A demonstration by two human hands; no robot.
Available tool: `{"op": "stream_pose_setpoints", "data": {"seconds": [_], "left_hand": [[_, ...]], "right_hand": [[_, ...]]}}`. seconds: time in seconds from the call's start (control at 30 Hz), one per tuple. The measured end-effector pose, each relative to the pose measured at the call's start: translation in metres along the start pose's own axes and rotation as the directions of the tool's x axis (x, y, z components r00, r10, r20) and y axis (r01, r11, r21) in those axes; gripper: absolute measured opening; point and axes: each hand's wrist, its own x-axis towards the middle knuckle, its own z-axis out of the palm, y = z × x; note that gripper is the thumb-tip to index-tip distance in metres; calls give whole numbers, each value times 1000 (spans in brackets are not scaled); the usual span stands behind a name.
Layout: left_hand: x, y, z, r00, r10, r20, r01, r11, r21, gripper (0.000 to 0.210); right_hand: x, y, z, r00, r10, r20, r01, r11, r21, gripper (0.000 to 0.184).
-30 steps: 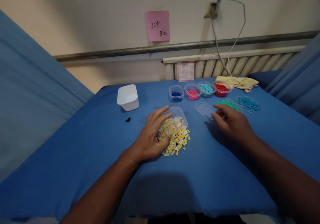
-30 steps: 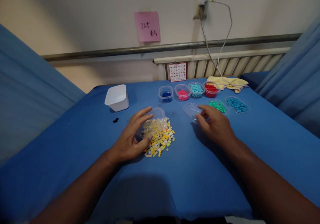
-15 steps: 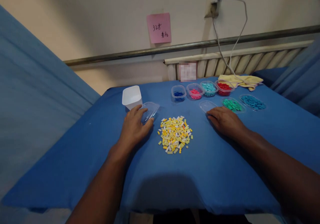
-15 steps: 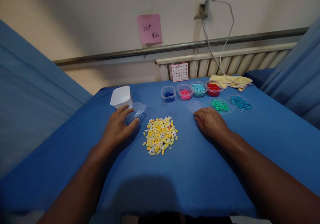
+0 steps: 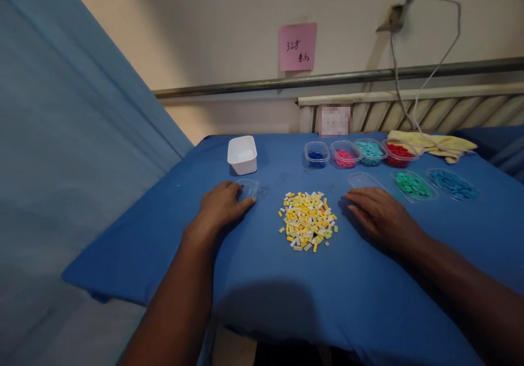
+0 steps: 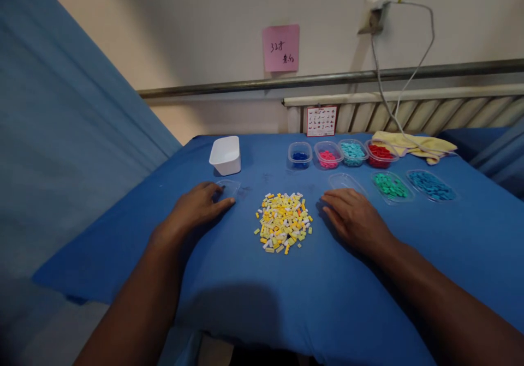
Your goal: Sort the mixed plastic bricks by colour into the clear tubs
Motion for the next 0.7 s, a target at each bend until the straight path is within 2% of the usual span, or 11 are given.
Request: {"op": "stream_pose_setpoints", "data": {"seconds": [0.13, 0.23, 0.33, 0.4, 0.47, 0.53, 0.6, 0.63, 0.67, 0.7], "left_hand": [[-1, 1, -1, 1000, -22, 5, 22, 999, -36, 54], [-4, 5, 2, 1000, -14, -25, 12, 997, -75, 55], [-4, 8, 6, 988, 66, -140, -85, 988, -128, 63], [-2, 6, 8, 974, 63, -218, -117, 963, -243, 63], [2, 2, 9, 980, -17, -196, -75, 888, -453, 59], [7, -7, 8, 988, -96, -117, -7, 742, -671, 56], [10, -18, 5, 983, -159, -86, 24, 585, -810, 57], [11, -25, 3, 973, -208, -103, 28, 545, -838, 58], [12, -33, 2, 955, -264, -131, 36, 546, -837, 58], [12, -42, 2, 935, -314, -167, 55, 591, -805, 57]], "right_hand": [[1, -24, 6, 998, -29, 59, 19, 986, 163, 42], [-1, -26, 10, 996, -25, 91, 8, 984, 176, 44], [-3, -23, 13, 995, -20, 98, 6, 990, 144, 45], [-4, -21, 13, 995, -19, 101, 6, 991, 132, 45], [-5, -20, 13, 995, -15, 102, 2, 992, 125, 44], [-6, -19, 13, 995, -12, 95, 0, 993, 118, 43], [-6, -17, 13, 996, -10, 88, -1, 993, 116, 42], [-7, -17, 13, 996, -9, 86, -1, 993, 117, 42], [-7, -16, 13, 996, -10, 87, -1, 993, 120, 42], [-7, -16, 13, 996, -11, 89, 0, 992, 124, 42]]}}
